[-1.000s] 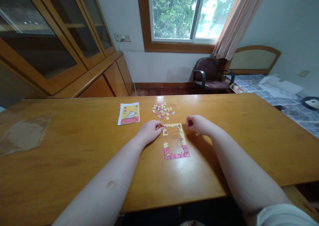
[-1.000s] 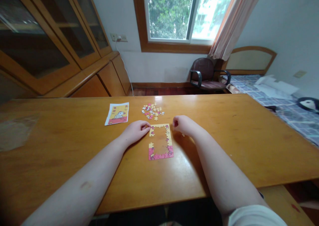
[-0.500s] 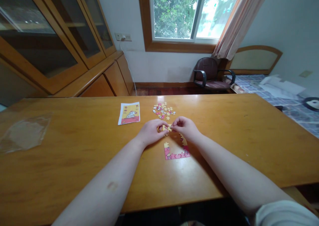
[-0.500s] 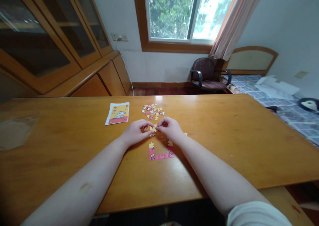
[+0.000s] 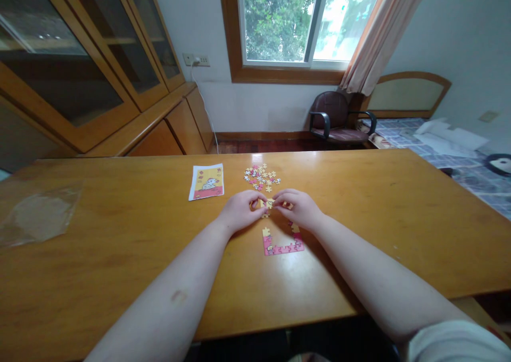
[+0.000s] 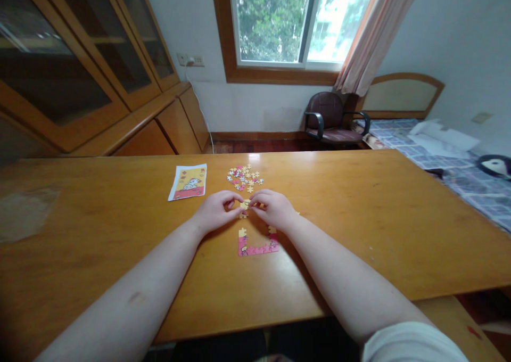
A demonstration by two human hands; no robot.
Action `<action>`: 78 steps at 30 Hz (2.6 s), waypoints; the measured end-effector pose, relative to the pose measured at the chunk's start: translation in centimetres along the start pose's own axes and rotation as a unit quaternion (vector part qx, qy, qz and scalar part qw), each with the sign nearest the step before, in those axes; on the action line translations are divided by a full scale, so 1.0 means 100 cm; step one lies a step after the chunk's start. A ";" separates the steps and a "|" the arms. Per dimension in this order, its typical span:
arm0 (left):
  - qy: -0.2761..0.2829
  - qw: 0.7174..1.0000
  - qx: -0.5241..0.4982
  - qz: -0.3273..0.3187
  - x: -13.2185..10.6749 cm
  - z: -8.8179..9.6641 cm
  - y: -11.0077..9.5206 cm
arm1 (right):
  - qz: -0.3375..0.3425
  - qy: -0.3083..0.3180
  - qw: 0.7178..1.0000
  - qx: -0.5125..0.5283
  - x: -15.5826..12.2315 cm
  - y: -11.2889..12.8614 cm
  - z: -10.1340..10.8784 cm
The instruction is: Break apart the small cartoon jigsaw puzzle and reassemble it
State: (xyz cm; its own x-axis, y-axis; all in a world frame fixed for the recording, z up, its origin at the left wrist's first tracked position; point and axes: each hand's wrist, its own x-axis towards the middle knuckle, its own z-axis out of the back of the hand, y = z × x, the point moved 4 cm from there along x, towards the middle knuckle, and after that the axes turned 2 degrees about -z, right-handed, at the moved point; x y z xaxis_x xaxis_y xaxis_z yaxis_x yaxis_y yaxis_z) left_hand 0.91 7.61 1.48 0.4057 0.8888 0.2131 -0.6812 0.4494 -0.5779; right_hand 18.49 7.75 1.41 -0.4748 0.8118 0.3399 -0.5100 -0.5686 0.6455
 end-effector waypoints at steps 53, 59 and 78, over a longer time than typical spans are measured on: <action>0.074 0.990 0.086 0.082 0.002 -0.010 0.018 | -0.008 0.183 0.955 -0.231 0.001 0.025 -0.007; 0.074 0.990 0.082 0.085 0.002 -0.009 0.019 | -0.290 0.223 0.847 -0.387 -0.008 -0.016 0.044; 0.079 0.989 0.084 0.087 0.002 -0.008 0.017 | -0.324 0.316 0.803 -0.387 -0.015 -0.034 0.043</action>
State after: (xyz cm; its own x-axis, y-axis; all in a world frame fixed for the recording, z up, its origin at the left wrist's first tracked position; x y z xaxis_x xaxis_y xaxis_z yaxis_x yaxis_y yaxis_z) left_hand 0.31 8.52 -0.12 0.3543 0.9350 -0.0127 -0.8360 0.3106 -0.4524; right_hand 24.06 9.02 1.66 -0.0747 0.8797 -0.4696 -0.9741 -0.1652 -0.1545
